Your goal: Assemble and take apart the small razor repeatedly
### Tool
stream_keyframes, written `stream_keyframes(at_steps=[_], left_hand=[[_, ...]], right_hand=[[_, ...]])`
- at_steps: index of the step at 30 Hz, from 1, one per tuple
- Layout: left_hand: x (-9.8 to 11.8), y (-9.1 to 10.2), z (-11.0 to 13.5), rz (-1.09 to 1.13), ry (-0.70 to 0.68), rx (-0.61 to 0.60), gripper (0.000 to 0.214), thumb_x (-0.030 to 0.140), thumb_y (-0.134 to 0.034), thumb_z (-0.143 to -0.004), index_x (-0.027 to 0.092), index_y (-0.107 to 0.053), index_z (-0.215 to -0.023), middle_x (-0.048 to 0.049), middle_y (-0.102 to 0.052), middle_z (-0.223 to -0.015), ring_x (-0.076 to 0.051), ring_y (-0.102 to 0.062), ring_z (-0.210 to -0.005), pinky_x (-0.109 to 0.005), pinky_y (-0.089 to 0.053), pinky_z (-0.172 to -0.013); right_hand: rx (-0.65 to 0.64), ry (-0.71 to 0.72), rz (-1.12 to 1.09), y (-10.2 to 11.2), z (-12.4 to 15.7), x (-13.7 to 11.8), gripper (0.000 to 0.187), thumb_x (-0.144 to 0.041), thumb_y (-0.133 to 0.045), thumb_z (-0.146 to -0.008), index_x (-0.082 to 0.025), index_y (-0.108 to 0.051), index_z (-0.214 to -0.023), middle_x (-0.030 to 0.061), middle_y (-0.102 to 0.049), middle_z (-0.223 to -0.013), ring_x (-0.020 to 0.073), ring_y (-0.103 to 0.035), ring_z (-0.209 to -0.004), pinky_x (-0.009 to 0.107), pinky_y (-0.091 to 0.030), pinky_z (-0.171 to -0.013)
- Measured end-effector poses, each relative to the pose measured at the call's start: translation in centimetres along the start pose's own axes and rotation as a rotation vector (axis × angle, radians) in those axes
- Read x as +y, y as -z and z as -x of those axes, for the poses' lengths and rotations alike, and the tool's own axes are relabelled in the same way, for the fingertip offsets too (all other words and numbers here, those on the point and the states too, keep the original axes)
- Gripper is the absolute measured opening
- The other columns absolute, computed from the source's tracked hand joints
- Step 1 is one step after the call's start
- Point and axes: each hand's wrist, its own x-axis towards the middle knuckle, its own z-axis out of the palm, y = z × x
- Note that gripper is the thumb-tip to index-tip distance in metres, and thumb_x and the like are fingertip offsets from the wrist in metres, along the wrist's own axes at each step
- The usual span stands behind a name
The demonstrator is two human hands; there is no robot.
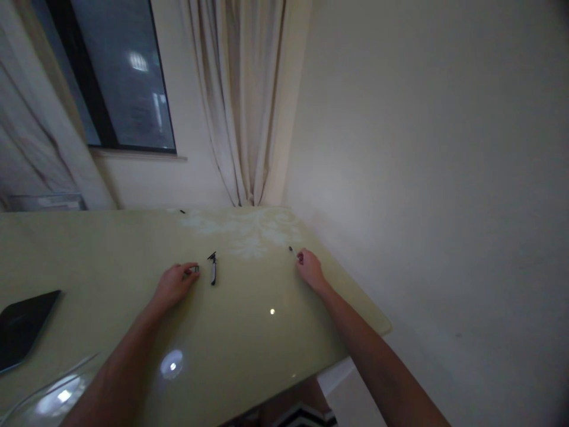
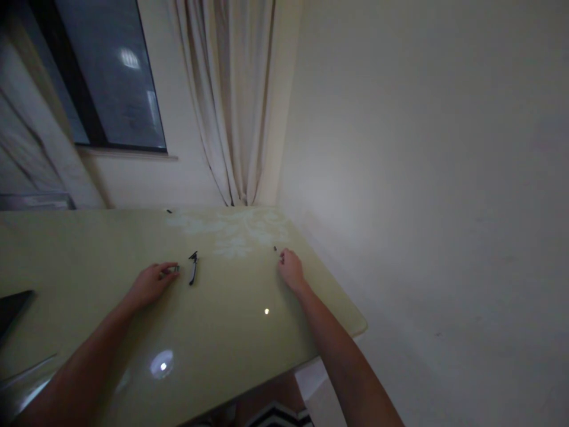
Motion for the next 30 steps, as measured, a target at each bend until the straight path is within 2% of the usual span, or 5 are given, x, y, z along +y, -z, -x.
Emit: stream_keyframes(at_steps=[5,10,14,17,30], left_hand=[[0.2,-0.1,1.0,-0.018,-0.034,0.056,0.060,0.049,-0.042,-0.092,0.010,-0.068,-0.130,-0.0153,-0.075,-0.105,-0.030,-0.069,-0.099,-0.040,-0.051,-0.096],[2.8,0.1,3.1,-0.110,-0.096,0.115,0.049,0.050,-0.036,-0.099,0.018,-0.072,-0.105,-0.0124,-0.074,-0.103,-0.028,-0.068,-0.096,-0.038,-0.050,-0.091],[5.9,-0.1,4.7,-0.256,-0.067,0.042,0.046,0.054,-0.037,-0.101,0.022,-0.068,-0.089,-0.0110,-0.075,-0.094,-0.028,-0.070,-0.090,-0.036,-0.049,-0.080],[7.2,-0.4,5.2,-0.351,-0.011,-0.010,0.047,0.059,-0.040,-0.100,0.020,-0.065,-0.090,-0.0129,-0.074,-0.091,-0.030,-0.071,-0.089,-0.036,-0.048,-0.075],[7.3,-0.8,5.2,-0.394,-0.020,-0.031,0.045,0.055,-0.040,-0.099,0.020,-0.065,-0.086,-0.0135,-0.073,-0.088,-0.030,-0.071,-0.085,-0.036,-0.047,-0.072]], right_hand=[[-0.111,0.160,-0.157,-4.7,1.2,-10.0,0.021,-0.008,-0.061,-0.083,-0.021,-0.065,-0.100,0.0055,-0.069,-0.099,0.0191,-0.065,-0.091,0.029,-0.047,-0.083],[-0.160,0.187,-0.218,-8.8,2.4,-17.6,0.023,-0.012,-0.059,-0.088,-0.019,-0.064,-0.109,0.0101,-0.067,-0.108,0.0201,-0.064,-0.091,0.030,-0.046,-0.082],[-0.159,0.119,-0.227,-9.4,3.0,-18.4,0.026,-0.012,-0.059,-0.087,-0.019,-0.065,-0.112,0.0118,-0.066,-0.114,0.0222,-0.064,-0.095,0.031,-0.046,-0.083],[-0.174,0.125,-0.244,-9.0,3.3,-17.9,0.027,-0.012,-0.059,-0.086,-0.018,-0.066,-0.112,0.0112,-0.067,-0.114,0.0225,-0.065,-0.097,0.032,-0.047,-0.085],[-0.171,0.145,-0.307,-9.7,3.1,-18.2,0.023,-0.022,-0.065,-0.087,-0.019,-0.066,-0.109,0.0090,-0.071,-0.104,0.0217,-0.065,-0.093,0.031,-0.047,-0.083]])
